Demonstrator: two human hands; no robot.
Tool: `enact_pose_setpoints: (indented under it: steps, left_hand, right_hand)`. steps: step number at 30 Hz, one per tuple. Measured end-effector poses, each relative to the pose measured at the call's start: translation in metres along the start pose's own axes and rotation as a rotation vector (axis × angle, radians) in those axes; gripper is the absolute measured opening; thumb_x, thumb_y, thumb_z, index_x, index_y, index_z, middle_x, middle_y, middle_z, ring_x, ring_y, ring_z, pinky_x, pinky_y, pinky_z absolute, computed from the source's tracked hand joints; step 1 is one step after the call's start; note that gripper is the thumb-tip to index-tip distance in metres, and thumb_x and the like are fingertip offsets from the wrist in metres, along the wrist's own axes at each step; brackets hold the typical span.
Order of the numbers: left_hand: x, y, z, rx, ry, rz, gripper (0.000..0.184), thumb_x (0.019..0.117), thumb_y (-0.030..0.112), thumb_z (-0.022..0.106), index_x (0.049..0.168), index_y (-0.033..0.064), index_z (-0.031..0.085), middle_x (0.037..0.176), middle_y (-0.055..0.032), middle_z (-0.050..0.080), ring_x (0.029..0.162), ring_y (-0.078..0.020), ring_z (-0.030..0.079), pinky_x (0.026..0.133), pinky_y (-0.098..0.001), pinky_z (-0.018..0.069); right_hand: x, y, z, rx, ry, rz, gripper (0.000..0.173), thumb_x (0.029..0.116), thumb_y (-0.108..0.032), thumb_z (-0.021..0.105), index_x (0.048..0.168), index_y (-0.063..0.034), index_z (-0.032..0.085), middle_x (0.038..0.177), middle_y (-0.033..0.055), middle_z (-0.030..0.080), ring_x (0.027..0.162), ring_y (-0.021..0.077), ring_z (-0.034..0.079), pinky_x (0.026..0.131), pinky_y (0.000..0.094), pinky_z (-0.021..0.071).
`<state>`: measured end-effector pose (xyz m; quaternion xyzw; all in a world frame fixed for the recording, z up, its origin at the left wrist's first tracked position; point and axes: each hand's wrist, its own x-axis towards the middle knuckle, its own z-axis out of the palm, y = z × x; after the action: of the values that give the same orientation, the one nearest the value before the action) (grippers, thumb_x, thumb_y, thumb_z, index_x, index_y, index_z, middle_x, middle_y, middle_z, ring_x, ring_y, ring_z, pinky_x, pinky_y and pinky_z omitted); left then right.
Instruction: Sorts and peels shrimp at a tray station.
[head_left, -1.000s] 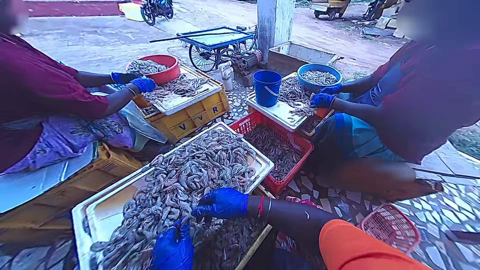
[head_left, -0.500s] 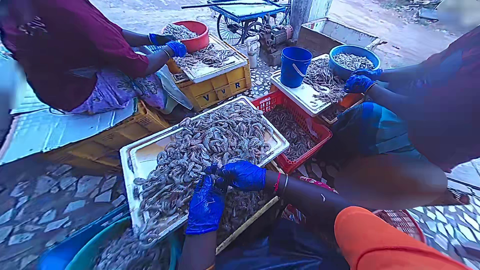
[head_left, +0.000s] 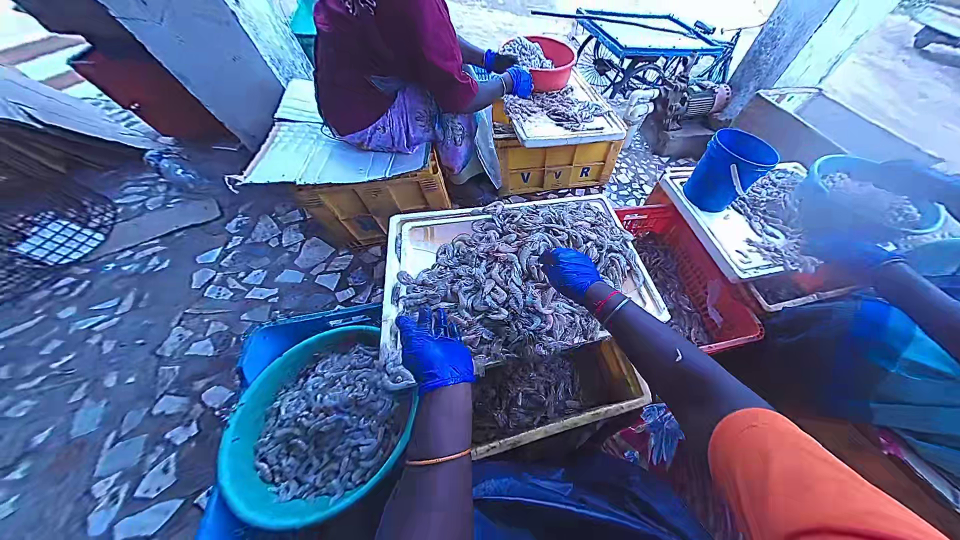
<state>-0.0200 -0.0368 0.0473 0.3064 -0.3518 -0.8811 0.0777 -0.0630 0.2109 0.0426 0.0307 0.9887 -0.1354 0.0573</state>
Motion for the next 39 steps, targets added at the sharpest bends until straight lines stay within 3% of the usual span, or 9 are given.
enact_pose_setpoints:
  steps: [5, 13, 18, 22, 25, 27, 33, 36, 39]
  left_hand:
    - [-0.002, -0.004, 0.01, 0.132, -0.193, -0.119, 0.042, 0.1128, 0.028, 0.035, 0.147, 0.0062, 0.047, 0.145, -0.0129, 0.055, 0.125, -0.0214, 0.058, 0.1, -0.039, 0.0489]
    - [0.003, -0.024, 0.006, 0.49, -0.407, -0.06, 0.036, 0.111, 0.02, 0.043, 0.141, 0.0051, 0.056, 0.138, -0.0136, 0.062, 0.122, -0.0217, 0.062, 0.099, -0.0393, 0.0517]
    - [-0.007, -0.057, 0.01, 0.863, -0.783, 0.154, 0.047, 0.0985, 0.003, 0.062, 0.145, 0.0097, 0.058, 0.151, -0.0074, 0.055, 0.138, -0.0136, 0.052, 0.114, -0.0312, 0.0424]
    - [-0.017, -0.083, 0.017, 0.925, -0.745, 0.166, 0.034, 0.0986, 0.004, 0.064, 0.132, 0.008, 0.068, 0.128, -0.0103, 0.07, 0.119, -0.0132, 0.065, 0.105, -0.0309, 0.0504]
    - [-0.025, -0.086, 0.016, 1.496, -0.745, 0.588, 0.037, 0.1032, 0.022, 0.057, 0.138, 0.0258, 0.067, 0.125, -0.0118, 0.072, 0.122, -0.0291, 0.065, 0.113, -0.0553, 0.039]
    - [-0.031, -0.089, 0.013, 1.695, -0.761, 0.761, 0.035, 0.1015, 0.018, 0.056, 0.134, 0.0214, 0.07, 0.119, -0.0176, 0.072, 0.115, -0.039, 0.067, 0.11, -0.0682, 0.0349]
    - [-0.049, -0.081, 0.015, 1.43, -0.716, 0.495, 0.026, 0.1051, 0.013, 0.053, 0.113, -0.0007, 0.073, 0.112, -0.0213, 0.072, 0.114, -0.035, 0.066, 0.108, -0.0544, 0.0434]
    - [-0.05, -0.075, 0.018, 1.252, -0.632, 0.318, 0.026, 0.1075, 0.014, 0.051, 0.112, 0.0042, 0.074, 0.109, -0.0135, 0.074, 0.107, -0.0249, 0.069, 0.101, -0.047, 0.0506]
    - [-0.04, -0.068, 0.018, 1.106, -0.541, 0.283, 0.028, 0.1088, 0.014, 0.047, 0.116, 0.0061, 0.073, 0.109, -0.0101, 0.074, 0.098, -0.0184, 0.071, 0.095, -0.0411, 0.0548]
  right_hand:
    - [0.065, -0.009, 0.02, -0.248, -0.121, 0.097, 0.028, 0.0929, -0.027, 0.069, 0.113, -0.0081, 0.072, 0.113, 0.0206, 0.071, 0.108, 0.0434, 0.066, 0.09, 0.0701, 0.0478]
    - [0.013, 0.01, 0.028, -0.263, -0.003, -0.058, 0.022, 0.0938, -0.024, 0.068, 0.11, -0.0093, 0.073, 0.107, 0.0199, 0.071, 0.11, 0.0432, 0.064, 0.11, 0.0744, 0.0298]
    - [-0.05, -0.007, 0.003, -0.093, 0.115, -0.152, 0.034, 0.1035, -0.04, 0.054, 0.105, -0.0144, 0.076, 0.098, 0.0116, 0.073, 0.105, 0.0348, 0.067, 0.11, 0.071, 0.0312]
    - [-0.076, -0.015, -0.008, 0.151, -0.039, -0.083, 0.043, 0.1046, -0.047, 0.049, 0.104, -0.0143, 0.076, 0.097, 0.0048, 0.075, 0.101, 0.0205, 0.069, 0.117, 0.0584, 0.0291]
    - [-0.079, -0.004, -0.009, 0.314, -0.143, 0.014, 0.04, 0.1041, -0.044, 0.049, 0.1, -0.0138, 0.075, 0.093, 0.003, 0.073, 0.091, 0.0173, 0.068, 0.096, 0.0474, 0.0478]
    - [-0.084, 0.002, -0.009, 0.389, -0.182, 0.027, 0.037, 0.1043, -0.04, 0.051, 0.099, -0.0125, 0.075, 0.089, 0.0033, 0.072, 0.086, 0.0174, 0.067, 0.087, 0.0455, 0.051]
    - [-0.097, 0.011, -0.016, 0.412, -0.104, -0.181, 0.029, 0.1019, -0.03, 0.059, 0.095, -0.007, 0.076, 0.088, 0.0085, 0.071, 0.086, 0.0211, 0.066, 0.083, 0.0456, 0.0513]
    - [-0.104, 0.011, -0.008, 0.557, -0.065, -0.253, 0.026, 0.1007, -0.027, 0.061, 0.097, -0.0066, 0.076, 0.094, 0.0066, 0.072, 0.091, 0.0144, 0.066, 0.087, 0.0373, 0.053]
    - [-0.106, 0.005, -0.008, 0.723, -0.058, -0.209, 0.023, 0.1009, -0.023, 0.06, 0.094, -0.0065, 0.074, 0.086, 0.0015, 0.071, 0.078, 0.0071, 0.064, 0.076, 0.0293, 0.0532]
